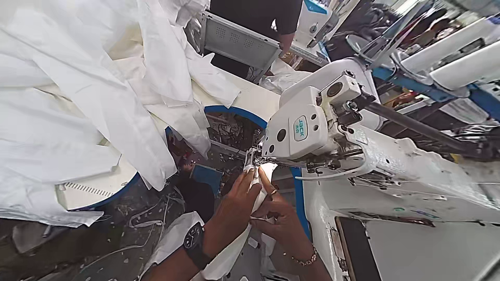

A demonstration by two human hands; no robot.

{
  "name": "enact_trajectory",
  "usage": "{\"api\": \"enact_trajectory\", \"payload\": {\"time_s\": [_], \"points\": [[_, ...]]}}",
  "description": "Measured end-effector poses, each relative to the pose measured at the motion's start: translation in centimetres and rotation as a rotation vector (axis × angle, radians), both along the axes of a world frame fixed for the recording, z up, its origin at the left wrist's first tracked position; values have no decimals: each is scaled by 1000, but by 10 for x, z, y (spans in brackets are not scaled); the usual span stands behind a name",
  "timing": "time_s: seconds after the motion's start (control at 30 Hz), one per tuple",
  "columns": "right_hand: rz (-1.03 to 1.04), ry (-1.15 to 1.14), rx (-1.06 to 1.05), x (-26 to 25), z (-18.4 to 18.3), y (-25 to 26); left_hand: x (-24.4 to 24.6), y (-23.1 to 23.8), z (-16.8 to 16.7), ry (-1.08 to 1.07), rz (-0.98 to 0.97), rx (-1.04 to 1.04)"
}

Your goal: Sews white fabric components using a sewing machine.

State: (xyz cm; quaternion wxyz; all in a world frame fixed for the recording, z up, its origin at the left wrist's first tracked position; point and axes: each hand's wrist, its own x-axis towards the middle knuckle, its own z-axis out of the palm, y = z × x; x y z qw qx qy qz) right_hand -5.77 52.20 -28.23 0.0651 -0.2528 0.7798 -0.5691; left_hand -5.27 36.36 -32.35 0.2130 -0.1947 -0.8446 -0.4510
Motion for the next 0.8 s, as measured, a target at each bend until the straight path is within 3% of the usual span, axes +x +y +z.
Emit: {"api": "enact_trajectory", "payload": {"time_s": [0.13, 0.47, 0.63, 0.7, 0.8], "points": [[-115, 58, 81, 8, 1, -5, 2, 0, -2, -16, -8, 22], [-136, 80, 104, 0, -2, -9, -4, 0, 1, -49, -11, 85], [-364, 262, 346, 11, 4, -28, -22, -8, 4, -134, -38, 126], [-421, 255, 575, 30, 26, -19, -13, -25, 25, -308, -127, 72], [-317, -17, 857, 64, 44, 14, 31, -63, 58, -705, -396, -78]]}}
